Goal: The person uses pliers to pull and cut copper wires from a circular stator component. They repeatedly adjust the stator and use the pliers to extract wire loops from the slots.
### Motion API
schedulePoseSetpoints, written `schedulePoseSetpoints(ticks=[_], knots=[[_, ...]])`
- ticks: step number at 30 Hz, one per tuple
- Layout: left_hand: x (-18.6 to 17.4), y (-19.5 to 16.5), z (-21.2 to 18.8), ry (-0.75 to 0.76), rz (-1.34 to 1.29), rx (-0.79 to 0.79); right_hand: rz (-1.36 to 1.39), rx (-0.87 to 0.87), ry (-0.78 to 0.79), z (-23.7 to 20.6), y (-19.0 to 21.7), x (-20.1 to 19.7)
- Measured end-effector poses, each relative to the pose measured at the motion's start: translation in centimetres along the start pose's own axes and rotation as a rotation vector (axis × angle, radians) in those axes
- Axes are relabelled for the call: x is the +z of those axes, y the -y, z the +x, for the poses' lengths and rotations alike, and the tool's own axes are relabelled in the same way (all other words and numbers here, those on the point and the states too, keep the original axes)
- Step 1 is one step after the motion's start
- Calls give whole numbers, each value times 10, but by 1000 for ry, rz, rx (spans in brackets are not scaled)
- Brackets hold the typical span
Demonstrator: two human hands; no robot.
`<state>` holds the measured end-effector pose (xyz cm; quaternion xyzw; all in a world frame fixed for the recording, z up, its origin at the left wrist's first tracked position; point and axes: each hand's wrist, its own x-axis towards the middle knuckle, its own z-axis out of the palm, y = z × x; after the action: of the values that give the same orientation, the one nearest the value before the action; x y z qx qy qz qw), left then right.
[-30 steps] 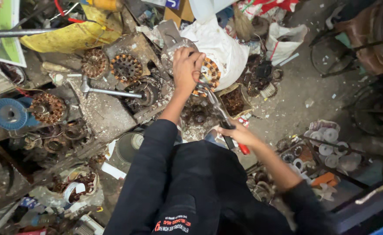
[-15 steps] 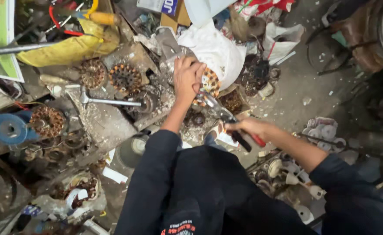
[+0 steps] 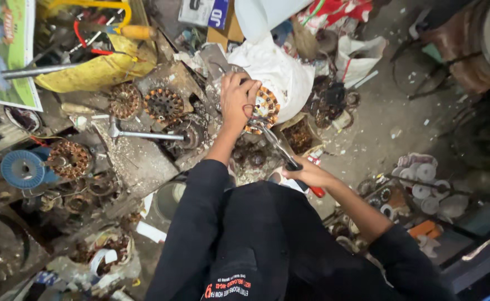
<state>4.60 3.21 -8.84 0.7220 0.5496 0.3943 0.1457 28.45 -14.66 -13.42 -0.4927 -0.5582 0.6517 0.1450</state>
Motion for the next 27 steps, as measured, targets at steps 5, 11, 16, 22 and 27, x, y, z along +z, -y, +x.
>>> schedulePoseSetpoints(ticks=[5, 11, 16, 22, 27], knots=[[1, -6, -9, -151, 98, -57, 435, 254, -262, -17, -3, 5], [-2, -9, -34, -248, 189, -302, 709, 197, -325, -28, -3, 27], [-12, -1, -18, -43, 25, 2, 626, 259, -4, -45, 19, 28], [-12, 1, -14, 78, 16, 0, 637, 311, 96, -47, 45, 39], [-5, 6, -18, 49, 68, 1, 904, 340, 154, -20, 25, 57]])
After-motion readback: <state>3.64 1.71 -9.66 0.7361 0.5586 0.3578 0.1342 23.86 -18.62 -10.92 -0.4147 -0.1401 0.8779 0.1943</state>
